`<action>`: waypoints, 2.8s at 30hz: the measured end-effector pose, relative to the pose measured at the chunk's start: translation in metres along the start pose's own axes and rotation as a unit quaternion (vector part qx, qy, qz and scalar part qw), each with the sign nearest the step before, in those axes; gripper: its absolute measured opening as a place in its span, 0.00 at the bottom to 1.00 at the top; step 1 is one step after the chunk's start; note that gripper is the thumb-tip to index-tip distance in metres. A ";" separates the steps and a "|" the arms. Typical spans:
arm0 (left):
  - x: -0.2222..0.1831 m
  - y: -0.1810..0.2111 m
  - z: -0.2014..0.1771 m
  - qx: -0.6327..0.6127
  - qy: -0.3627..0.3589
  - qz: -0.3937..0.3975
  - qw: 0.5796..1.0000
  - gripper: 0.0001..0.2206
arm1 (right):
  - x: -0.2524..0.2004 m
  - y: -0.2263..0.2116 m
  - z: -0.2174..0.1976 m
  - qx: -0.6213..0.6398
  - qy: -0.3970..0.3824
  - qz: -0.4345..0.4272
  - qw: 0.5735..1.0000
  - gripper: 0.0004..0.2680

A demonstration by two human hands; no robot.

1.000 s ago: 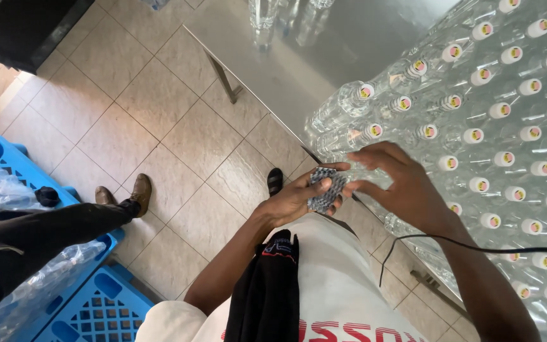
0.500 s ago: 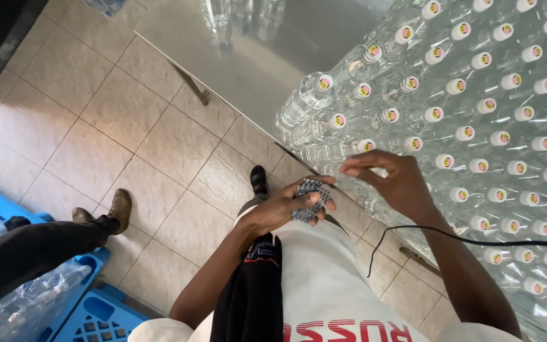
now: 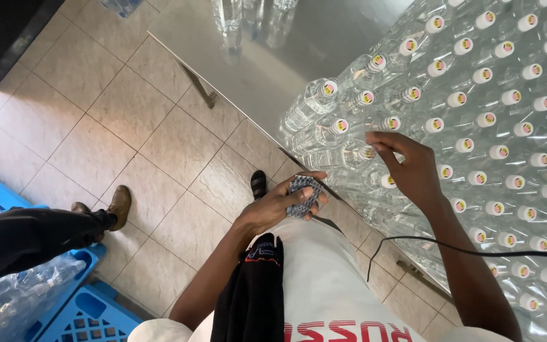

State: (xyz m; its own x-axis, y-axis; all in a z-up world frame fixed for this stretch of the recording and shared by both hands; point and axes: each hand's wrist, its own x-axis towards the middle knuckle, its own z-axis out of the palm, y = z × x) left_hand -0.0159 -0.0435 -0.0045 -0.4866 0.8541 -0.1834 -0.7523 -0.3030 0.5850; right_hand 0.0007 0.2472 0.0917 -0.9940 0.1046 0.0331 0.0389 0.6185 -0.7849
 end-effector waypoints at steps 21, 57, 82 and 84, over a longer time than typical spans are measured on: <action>0.001 -0.006 -0.003 -0.012 0.000 0.008 1.000 0.24 | 0.002 0.023 -0.005 -0.239 -0.151 -0.074 0.956 0.12; 0.012 0.003 0.018 0.033 -0.018 -0.065 0.997 0.27 | 0.031 0.077 -0.078 0.054 0.147 0.012 0.988 0.09; 0.027 -0.055 0.065 0.004 0.046 0.008 0.999 0.28 | 0.013 0.120 -0.117 -0.078 -0.039 -0.010 0.996 0.18; 0.029 -0.066 0.068 -0.003 0.054 0.014 0.998 0.28 | 0.015 0.126 -0.119 -0.137 -0.047 -0.068 0.987 0.13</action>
State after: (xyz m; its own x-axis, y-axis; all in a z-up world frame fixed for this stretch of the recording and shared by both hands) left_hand 0.0498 0.0300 0.0054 -0.5522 0.7951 -0.2508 -0.7401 -0.3291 0.5864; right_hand 0.0031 0.4189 0.0669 -0.9965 -0.0591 0.0585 -0.0821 0.8111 -0.5792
